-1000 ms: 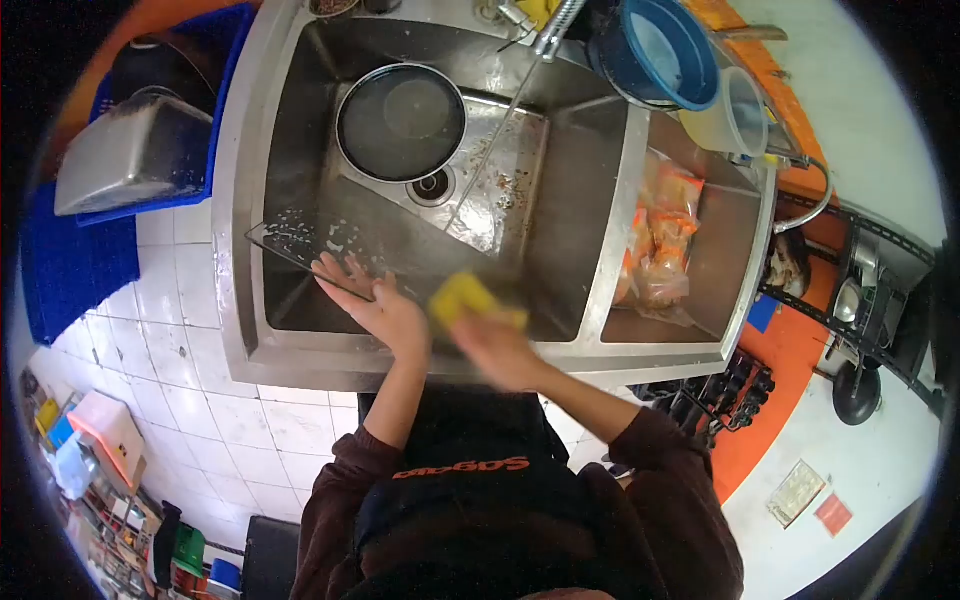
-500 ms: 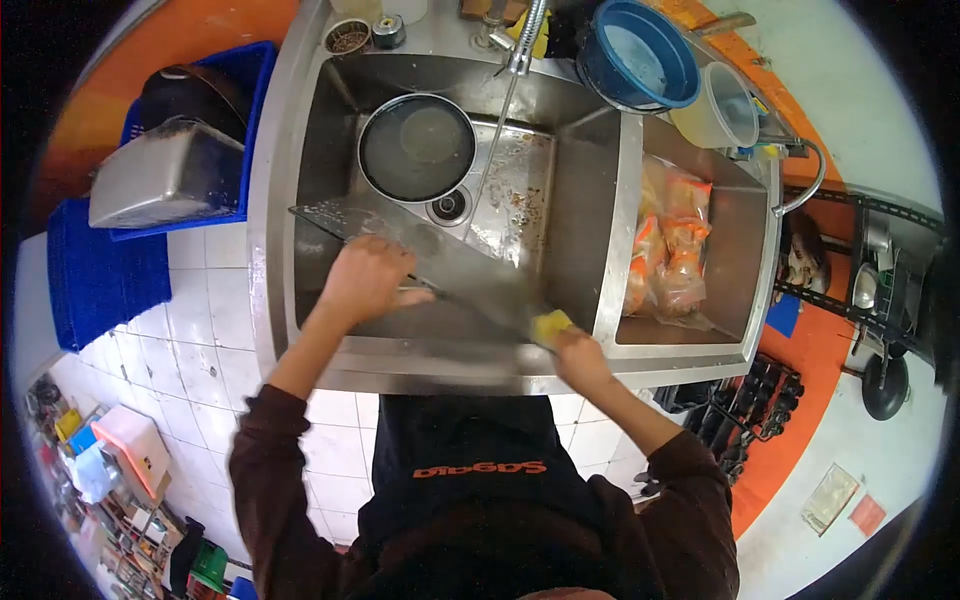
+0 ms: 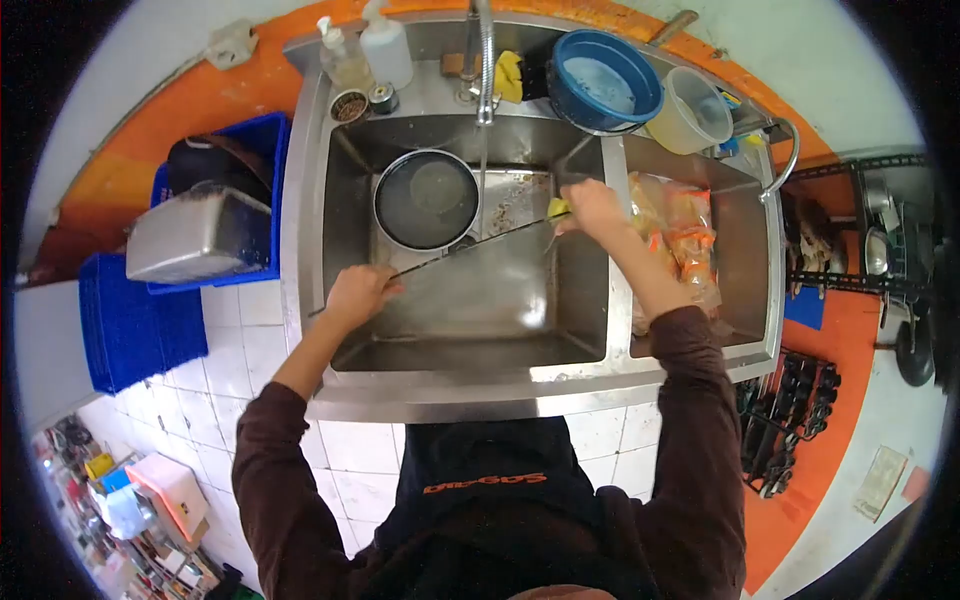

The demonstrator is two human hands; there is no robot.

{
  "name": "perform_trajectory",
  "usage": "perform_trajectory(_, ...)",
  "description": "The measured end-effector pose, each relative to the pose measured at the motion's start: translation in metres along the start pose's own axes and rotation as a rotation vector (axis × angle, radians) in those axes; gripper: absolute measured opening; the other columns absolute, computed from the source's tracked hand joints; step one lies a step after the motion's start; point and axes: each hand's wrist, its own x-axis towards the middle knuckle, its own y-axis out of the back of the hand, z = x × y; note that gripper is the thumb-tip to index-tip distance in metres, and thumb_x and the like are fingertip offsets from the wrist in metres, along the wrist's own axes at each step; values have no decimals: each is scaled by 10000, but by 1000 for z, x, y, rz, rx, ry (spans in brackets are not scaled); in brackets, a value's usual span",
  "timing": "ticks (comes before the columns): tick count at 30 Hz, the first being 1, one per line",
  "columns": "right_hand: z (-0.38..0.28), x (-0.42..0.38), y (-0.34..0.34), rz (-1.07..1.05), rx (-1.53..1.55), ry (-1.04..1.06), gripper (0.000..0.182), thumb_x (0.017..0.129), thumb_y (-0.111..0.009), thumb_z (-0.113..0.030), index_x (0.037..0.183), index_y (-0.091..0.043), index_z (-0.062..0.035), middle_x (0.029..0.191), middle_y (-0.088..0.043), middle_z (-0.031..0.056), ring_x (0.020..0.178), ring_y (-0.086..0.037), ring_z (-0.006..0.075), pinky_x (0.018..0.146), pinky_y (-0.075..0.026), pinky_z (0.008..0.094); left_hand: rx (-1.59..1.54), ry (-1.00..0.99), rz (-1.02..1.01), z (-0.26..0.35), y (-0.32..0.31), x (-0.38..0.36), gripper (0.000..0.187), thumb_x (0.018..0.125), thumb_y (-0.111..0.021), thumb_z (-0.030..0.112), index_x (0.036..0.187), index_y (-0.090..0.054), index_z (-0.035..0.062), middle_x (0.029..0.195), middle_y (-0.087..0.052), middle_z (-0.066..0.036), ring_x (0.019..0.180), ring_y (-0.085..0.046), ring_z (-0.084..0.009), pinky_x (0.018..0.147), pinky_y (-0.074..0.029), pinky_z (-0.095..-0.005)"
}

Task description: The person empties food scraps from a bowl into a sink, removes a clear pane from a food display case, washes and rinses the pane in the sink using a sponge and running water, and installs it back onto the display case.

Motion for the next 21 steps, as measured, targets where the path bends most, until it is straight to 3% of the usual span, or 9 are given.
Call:
perform_trajectory(4,-18,-20,-35,501,461,-445,533,519,-782,-328,876,-535,-19,780,-604,180,776,-586,336,662,-472,396,-33,37,-7,-11,5,9,289,741,-576,349,833,-604,77,739,-601,-130,698,-580,-308,615,-457,-414)
perform_trajectory(7,-59,-24,-91,869,1012,-791,493,775,-554,-458,937,-485,3,792,-588,217,738,-600,329,616,-460,387,19,80,-115,-9,13,30,321,717,-599,370,850,-609,78,745,-598,-151,707,-580,-318,626,-458,-421)
perform_trajectory(9,-104,-13,-87,593,1389,-962,436,887,-374,-379,1099,-328,-2,923,-556,205,823,-565,317,703,-433,404,88,96,-202,-3,13,42,338,702,-611,382,853,-611,80,748,-596,-161,713,-580,-323,632,-459,-422)
perform_trajectory(11,-159,25,-110,1113,1478,-748,410,880,-408,-314,1146,-337,-11,969,-467,148,875,-471,238,772,-390,358,84,111,-136,2,3,50,363,674,-629,397,824,-615,67,738,-590,-177,717,-579,-335,645,-464,-423)
perform_trajectory(13,-200,43,-112,1271,1619,-551,359,847,-454,-234,1121,-376,-17,987,-431,128,902,-428,210,781,-372,353,105,111,-120,1,2,55,357,668,-636,389,808,-615,61,727,-590,-175,715,-580,-333,647,-467,-419)
perform_trajectory(15,-213,31,-111,1230,1759,-417,356,827,-479,-172,1131,-394,-7,1015,-427,157,920,-434,241,783,-376,369,119,122,-119,1,3,52,351,663,-643,381,791,-616,55,716,-589,-174,714,-581,-332,650,-470,-415)
perform_trajectory(17,-189,19,-114,1013,724,-204,410,782,-512,-101,1174,-421,-21,1022,-419,230,918,-440,328,787,-376,395,55,60,-202,-3,9,53,312,654,-660,336,754,-615,44,700,-589,-173,713,-582,-334,660,-475,-409)
perform_trajectory(18,-173,17,-121,858,762,-193,481,766,-530,-103,1228,-404,-55,1028,-398,291,920,-429,397,801,-370,418,58,68,-202,-8,7,51,312,654,-660,336,754,-615,44,700,-589,-173,713,-582,-334,660,-475,-409)
perform_trajectory(21,-139,8,-98,993,767,-258,487,763,-537,-100,1232,-407,-76,1034,-408,252,910,-440,364,806,-370,408,49,100,-232,-17,4,40,258,648,-669,282,723,-623,39,714,-595,-174,734,-584,-336,678,-477,-404)
